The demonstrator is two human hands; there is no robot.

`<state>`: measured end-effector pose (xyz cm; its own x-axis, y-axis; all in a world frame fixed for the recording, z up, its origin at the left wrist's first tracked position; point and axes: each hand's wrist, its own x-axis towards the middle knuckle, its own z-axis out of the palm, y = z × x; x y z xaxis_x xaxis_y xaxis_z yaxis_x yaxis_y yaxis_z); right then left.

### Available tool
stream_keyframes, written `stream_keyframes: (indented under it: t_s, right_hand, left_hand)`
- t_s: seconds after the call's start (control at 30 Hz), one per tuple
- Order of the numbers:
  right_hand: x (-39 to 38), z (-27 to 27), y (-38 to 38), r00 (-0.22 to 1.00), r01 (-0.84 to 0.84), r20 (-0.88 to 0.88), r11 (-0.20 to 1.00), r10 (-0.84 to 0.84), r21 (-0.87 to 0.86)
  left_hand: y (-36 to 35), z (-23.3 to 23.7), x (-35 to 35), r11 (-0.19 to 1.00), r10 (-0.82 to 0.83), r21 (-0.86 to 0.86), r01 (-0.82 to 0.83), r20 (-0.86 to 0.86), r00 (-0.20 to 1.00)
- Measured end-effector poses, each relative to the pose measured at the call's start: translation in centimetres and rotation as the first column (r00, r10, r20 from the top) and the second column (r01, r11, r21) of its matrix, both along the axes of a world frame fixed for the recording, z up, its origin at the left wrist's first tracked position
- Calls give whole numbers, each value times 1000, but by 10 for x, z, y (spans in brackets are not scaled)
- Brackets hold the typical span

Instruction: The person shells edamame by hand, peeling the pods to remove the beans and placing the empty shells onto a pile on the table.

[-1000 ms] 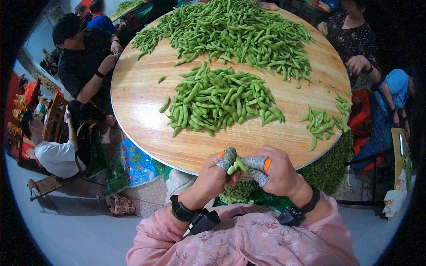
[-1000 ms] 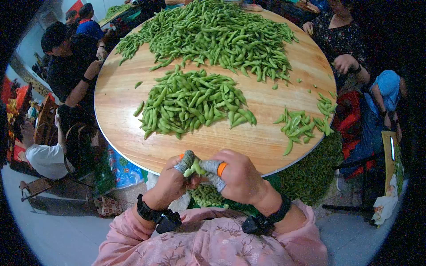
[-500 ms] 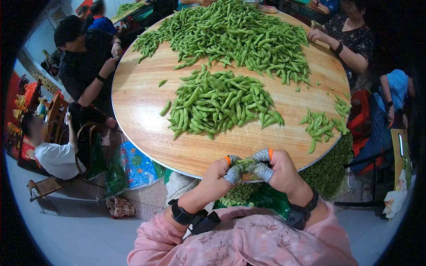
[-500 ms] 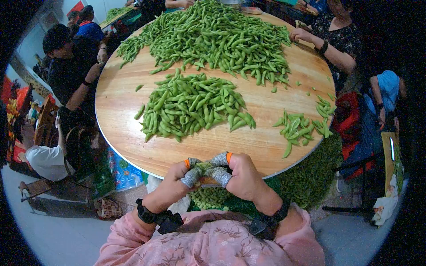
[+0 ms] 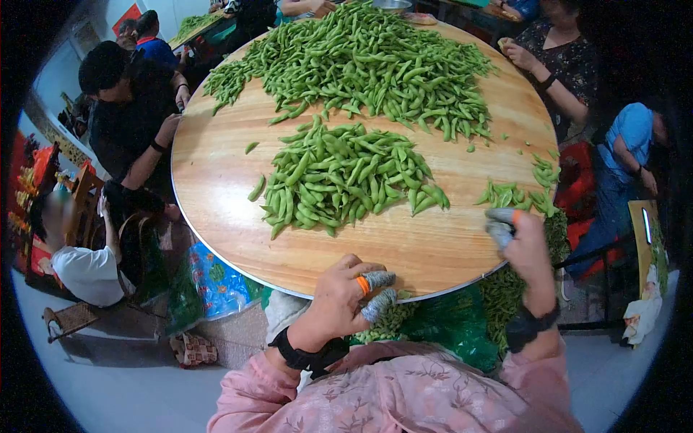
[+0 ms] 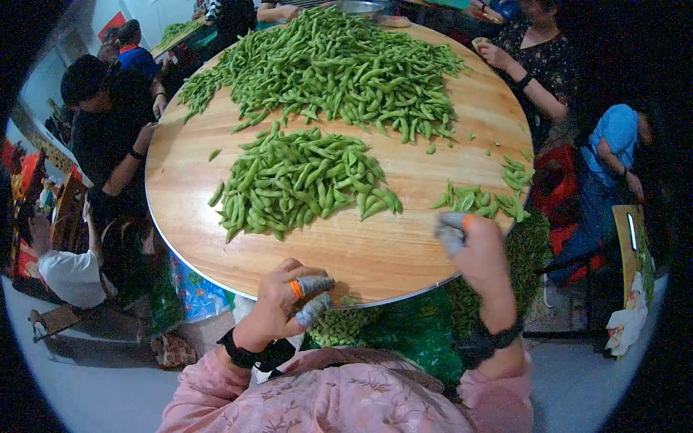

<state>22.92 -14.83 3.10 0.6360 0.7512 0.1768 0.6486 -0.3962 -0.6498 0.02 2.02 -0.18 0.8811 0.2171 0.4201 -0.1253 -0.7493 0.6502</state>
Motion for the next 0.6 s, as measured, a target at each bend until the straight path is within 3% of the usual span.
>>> stream_keyframes:
  t_s: [0.03,0.13,0.2,0.3,0.43,0.5,0.53,0.6]
  right_hand:
    - [-7,0,18,998,-37,-55,999,38,8]
    - [-12,-19,61,999,-33,35,999,33,13]
    - [-11,-23,79,971,10,238,990,24,-139]
    - [-5,-20,87,921,40,383,960,72,-278]
    - [-7,-18,82,933,-34,340,970,117,-241]
    - [-15,-17,73,910,-301,238,935,340,-187]
    - [-20,-18,71,910,-304,232,933,345,-192]
    - [-31,-21,68,798,-567,163,814,580,-122]
  left_hand:
    - [-2,2,0,1000,-1,6,1,4,1000]
    - [-7,8,-4,999,16,47,-17,7,1000]
    - [-6,8,-7,993,96,59,-98,34,995]
    - [-3,7,-12,983,182,-10,-182,26,983]
    - [3,8,-9,952,276,-136,-273,-1,961]
    - [6,11,-5,953,274,-136,-270,11,962]
    - [8,12,-3,954,274,-136,-268,21,962]
    - [13,14,1,946,260,-187,-265,-47,964]
